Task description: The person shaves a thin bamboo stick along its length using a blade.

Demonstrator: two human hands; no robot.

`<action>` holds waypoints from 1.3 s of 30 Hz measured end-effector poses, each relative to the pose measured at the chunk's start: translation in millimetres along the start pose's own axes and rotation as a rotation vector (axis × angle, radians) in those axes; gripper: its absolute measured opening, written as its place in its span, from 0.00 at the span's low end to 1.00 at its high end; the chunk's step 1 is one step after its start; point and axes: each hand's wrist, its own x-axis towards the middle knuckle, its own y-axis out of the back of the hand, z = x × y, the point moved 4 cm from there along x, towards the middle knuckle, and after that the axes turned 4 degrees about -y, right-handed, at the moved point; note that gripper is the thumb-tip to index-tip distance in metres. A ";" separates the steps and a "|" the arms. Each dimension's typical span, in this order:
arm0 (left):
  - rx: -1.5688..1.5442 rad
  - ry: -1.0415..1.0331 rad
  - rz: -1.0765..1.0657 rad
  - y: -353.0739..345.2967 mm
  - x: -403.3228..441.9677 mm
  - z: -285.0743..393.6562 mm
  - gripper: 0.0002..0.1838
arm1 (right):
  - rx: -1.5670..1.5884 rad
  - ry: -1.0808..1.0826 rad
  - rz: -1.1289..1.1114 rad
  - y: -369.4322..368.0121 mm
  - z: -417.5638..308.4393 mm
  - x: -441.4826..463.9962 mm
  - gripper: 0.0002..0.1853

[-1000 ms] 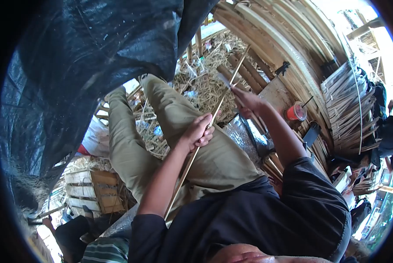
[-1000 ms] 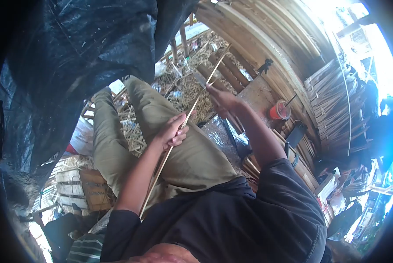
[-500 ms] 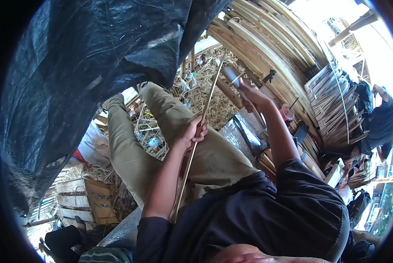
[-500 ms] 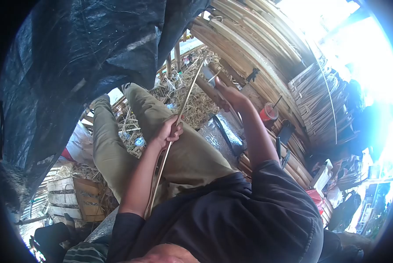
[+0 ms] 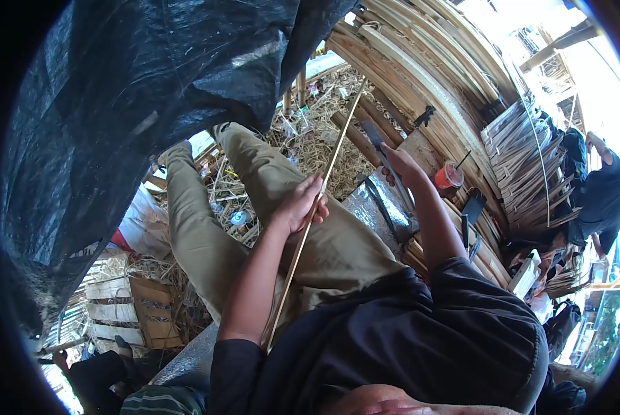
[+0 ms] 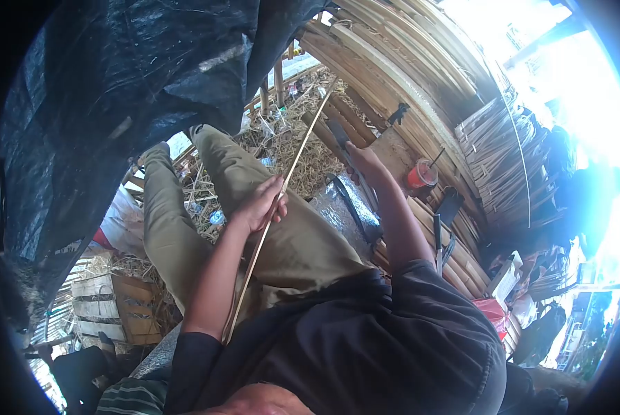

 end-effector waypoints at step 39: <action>-0.263 0.297 -0.184 -12.7 14.7 -4.4 0.17 | -0.630 0.266 0.238 -23.3 -13.7 86.5 0.41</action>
